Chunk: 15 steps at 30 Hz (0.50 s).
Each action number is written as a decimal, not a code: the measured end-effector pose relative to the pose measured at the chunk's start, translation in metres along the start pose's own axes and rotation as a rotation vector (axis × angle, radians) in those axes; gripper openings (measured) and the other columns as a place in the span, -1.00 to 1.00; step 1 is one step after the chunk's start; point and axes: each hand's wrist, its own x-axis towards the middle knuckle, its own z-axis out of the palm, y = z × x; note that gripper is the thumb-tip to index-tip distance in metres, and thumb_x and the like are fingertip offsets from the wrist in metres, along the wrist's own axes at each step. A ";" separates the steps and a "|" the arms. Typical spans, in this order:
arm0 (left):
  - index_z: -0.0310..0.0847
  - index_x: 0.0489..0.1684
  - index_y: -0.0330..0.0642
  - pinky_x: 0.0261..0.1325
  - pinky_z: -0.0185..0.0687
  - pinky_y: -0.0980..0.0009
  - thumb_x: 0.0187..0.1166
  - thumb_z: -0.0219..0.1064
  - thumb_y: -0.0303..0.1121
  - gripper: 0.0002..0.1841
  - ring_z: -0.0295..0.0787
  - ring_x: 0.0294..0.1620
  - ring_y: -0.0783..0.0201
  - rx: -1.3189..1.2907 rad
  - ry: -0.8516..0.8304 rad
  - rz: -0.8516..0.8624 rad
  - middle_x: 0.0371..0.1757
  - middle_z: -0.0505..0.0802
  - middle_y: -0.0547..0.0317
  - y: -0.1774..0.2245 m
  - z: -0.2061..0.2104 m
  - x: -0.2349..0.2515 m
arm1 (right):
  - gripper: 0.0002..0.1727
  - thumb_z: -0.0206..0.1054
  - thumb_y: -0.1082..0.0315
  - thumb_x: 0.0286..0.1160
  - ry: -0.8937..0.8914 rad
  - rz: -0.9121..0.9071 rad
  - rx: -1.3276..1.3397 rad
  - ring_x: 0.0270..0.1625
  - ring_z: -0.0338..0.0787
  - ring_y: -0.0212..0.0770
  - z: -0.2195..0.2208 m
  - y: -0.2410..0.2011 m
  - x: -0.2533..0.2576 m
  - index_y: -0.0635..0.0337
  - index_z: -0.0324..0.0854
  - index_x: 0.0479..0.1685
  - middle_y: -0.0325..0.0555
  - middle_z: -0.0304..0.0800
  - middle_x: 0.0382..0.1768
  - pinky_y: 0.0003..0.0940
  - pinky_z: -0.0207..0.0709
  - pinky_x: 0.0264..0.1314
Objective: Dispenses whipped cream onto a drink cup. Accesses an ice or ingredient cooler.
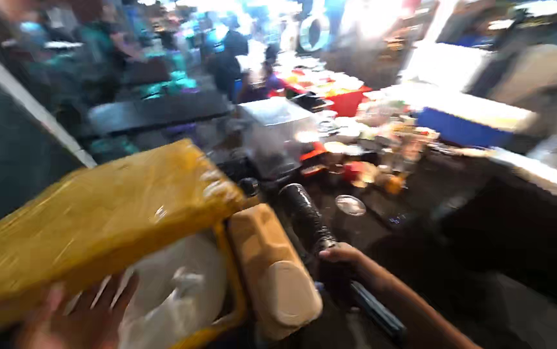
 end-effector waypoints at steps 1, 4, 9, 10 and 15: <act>0.16 0.60 -0.12 0.33 0.70 -0.12 0.85 -0.08 -0.06 -0.51 0.69 0.41 -0.08 -0.027 -0.009 0.060 0.47 0.63 -0.08 0.005 0.005 0.015 | -0.64 0.39 -0.01 0.31 -0.099 0.080 -0.030 -0.31 0.89 -0.18 0.012 -0.004 0.014 0.08 0.64 -0.14 -0.09 0.88 -0.35 -0.20 0.81 -0.24; 0.49 0.29 -0.12 0.25 0.77 -0.13 0.76 0.03 -0.06 -0.61 0.82 0.24 -0.08 -0.101 -0.118 0.165 0.23 0.82 -0.02 0.025 0.025 0.036 | -0.73 0.29 0.05 0.40 -0.310 0.284 -0.106 -0.32 0.87 -0.23 0.075 -0.020 0.061 0.02 0.63 -0.14 -0.12 0.87 -0.34 -0.27 0.79 -0.27; 0.59 0.18 -0.12 0.26 0.77 -0.10 0.64 0.19 -0.17 -0.69 0.83 0.20 -0.08 -0.179 -0.215 0.201 0.17 0.83 -0.05 0.039 0.038 0.045 | -0.64 0.48 0.15 0.38 -0.285 0.299 -0.494 -0.26 0.81 -0.20 0.203 -0.022 0.206 0.16 0.64 0.02 -0.10 0.79 -0.28 -0.18 0.72 -0.22; 0.58 0.21 -0.13 0.26 0.77 -0.12 0.59 0.23 -0.20 -0.67 0.83 0.21 -0.11 -0.196 -0.222 0.205 0.19 0.82 -0.09 0.038 0.037 0.047 | -0.55 0.54 0.13 0.34 -0.290 0.230 -0.671 -0.17 0.82 -0.16 0.224 -0.019 0.247 0.22 0.62 0.10 -0.05 0.80 -0.19 -0.10 0.72 -0.09; 0.40 0.20 -0.37 0.28 0.75 -0.14 0.58 0.12 -0.44 -0.71 0.77 0.27 -0.22 -0.250 -0.222 0.150 0.25 0.73 -0.32 0.029 0.025 0.040 | -0.42 0.37 0.11 0.55 -0.215 -0.161 -1.609 0.55 0.53 0.33 0.301 -0.025 0.360 0.35 0.59 0.42 0.32 0.62 0.45 0.45 0.21 0.59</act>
